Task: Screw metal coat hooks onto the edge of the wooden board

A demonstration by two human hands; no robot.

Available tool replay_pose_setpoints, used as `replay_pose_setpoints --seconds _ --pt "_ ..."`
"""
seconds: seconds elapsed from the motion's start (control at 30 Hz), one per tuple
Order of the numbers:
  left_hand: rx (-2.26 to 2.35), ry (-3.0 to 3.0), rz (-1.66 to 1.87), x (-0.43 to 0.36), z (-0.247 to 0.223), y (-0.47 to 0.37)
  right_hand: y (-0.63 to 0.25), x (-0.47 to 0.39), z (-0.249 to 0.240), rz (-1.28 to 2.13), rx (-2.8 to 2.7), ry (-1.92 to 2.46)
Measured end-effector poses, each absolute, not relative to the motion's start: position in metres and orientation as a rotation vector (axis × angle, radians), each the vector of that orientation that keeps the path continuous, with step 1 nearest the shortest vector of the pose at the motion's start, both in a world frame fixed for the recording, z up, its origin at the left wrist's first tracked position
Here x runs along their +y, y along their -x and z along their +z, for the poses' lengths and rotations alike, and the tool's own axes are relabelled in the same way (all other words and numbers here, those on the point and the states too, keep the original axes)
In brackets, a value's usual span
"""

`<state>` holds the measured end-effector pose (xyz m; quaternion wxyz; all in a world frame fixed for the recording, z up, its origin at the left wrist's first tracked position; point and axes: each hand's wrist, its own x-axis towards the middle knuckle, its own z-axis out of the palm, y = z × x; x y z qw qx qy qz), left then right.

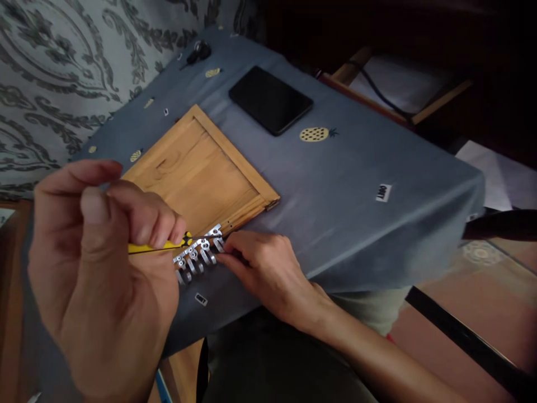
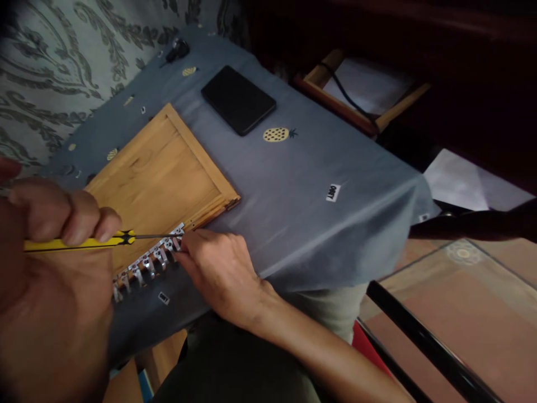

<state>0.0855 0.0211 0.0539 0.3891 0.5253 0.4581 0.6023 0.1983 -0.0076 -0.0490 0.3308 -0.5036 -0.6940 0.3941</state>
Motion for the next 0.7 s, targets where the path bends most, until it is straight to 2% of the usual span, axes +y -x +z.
replay_pose_setpoints --seconds 0.7 --pt "1.222 -1.356 1.505 0.032 0.056 -0.100 -0.199 -0.006 -0.045 1.087 -1.808 1.324"
